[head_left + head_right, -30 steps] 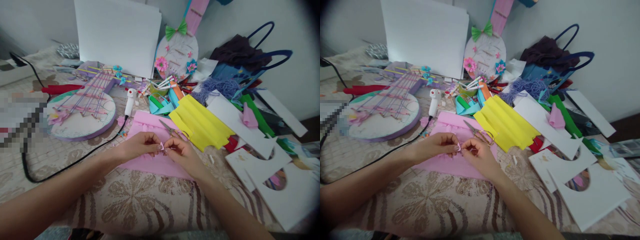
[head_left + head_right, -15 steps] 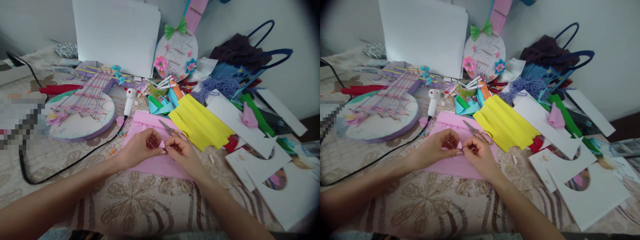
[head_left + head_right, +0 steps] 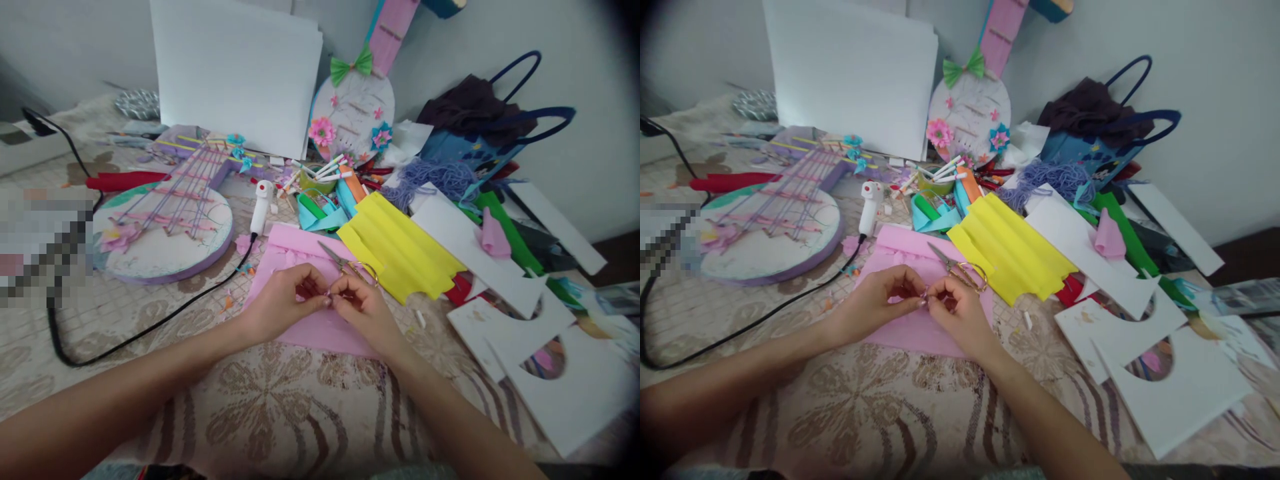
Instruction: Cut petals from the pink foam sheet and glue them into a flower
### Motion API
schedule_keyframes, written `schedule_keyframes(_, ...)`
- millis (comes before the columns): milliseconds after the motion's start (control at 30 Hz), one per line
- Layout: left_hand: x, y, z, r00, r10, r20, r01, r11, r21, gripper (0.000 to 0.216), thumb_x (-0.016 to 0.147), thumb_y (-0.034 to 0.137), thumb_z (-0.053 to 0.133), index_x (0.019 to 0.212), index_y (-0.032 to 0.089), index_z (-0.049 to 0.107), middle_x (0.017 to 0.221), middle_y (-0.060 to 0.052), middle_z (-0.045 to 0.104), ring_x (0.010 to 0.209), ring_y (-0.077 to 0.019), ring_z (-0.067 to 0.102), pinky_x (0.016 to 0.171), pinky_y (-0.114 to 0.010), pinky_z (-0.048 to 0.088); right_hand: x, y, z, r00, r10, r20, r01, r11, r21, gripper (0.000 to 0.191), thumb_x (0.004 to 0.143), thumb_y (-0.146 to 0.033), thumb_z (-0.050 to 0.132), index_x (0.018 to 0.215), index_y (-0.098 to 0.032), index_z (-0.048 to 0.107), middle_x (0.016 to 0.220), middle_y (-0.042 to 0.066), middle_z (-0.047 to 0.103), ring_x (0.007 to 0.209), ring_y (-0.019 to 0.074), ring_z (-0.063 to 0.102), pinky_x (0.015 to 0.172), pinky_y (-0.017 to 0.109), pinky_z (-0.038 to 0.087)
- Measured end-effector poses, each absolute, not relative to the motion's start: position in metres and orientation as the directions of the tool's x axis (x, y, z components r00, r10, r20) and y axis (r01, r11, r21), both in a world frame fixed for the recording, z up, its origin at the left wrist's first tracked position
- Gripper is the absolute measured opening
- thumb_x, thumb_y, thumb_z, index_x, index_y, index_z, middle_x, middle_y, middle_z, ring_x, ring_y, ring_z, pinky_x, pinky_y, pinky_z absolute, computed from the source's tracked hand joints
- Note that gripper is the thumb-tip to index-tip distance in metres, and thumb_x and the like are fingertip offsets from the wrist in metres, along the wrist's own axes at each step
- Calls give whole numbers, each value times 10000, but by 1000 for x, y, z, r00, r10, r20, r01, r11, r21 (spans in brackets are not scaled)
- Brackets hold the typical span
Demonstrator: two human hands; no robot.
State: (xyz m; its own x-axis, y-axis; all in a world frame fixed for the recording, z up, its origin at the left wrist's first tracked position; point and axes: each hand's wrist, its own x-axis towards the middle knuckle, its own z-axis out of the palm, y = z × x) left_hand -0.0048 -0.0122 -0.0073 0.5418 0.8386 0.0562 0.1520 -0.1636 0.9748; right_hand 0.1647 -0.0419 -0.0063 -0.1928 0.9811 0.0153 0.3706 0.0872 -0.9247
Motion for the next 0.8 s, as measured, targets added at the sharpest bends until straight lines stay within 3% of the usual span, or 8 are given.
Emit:
schedule_keyframes(200, -6, -5, -7, 525, 844, -110, -1, 129, 992, 87, 732, 179, 598, 798, 131, 571, 745, -8, 589, 672, -102, 554, 652, -242, 452, 168, -40, -8, -238, 971, -28, 270, 38, -962, 35, 758, -210, 519, 744, -179, 528, 697, -5, 532, 639, 121, 501, 569, 229, 400)
schedule_keyframes(333, -8, -4, -7, 575, 770, -276, -154, 434, 888, 138, 715, 186, 635, 827, 137, 571, 751, 5, 589, 646, -80, 555, 668, -240, 452, 172, -37, -15, -248, 961, -121, 151, -85, -985, 37, 759, -207, 530, 739, -176, 525, 648, -19, 547, 526, 90, 444, 488, 207, 350)
schedule_keyframes(400, -9, -3, -7, 600, 739, -307, -176, 496, 850, 165, 712, 203, 649, 843, 135, 574, 761, 1, 585, 650, -81, 557, 675, -245, 452, 173, -36, -19, -253, 956, -145, 94, -125, -988, 27, 761, -193, 528, 740, -175, 529, 637, -25, 558, 502, 81, 427, 477, 201, 336)
schedule_keyframes(633, -9, -1, -7, 597, 776, -203, 32, 229, 973, 231, 756, 331, 614, 842, 123, 562, 786, -31, 601, 692, -110, 550, 648, -250, 439, 173, -37, -22, -247, 957, -150, 91, -131, -987, 24, 772, -175, 517, 754, -173, 532, 638, -24, 554, 523, 82, 426, 492, 203, 330)
schedule_keyframes(800, -8, -2, -9, 636, 731, -247, 92, 247, 965, 185, 755, 294, 608, 757, 116, 560, 705, -26, 616, 616, -97, 545, 616, -250, 438, 174, -37, -17, -268, 954, -136, 146, -99, -984, 101, 818, -254, 499, 747, -182, 505, 645, -19, 530, 520, 92, 428, 486, 216, 336)
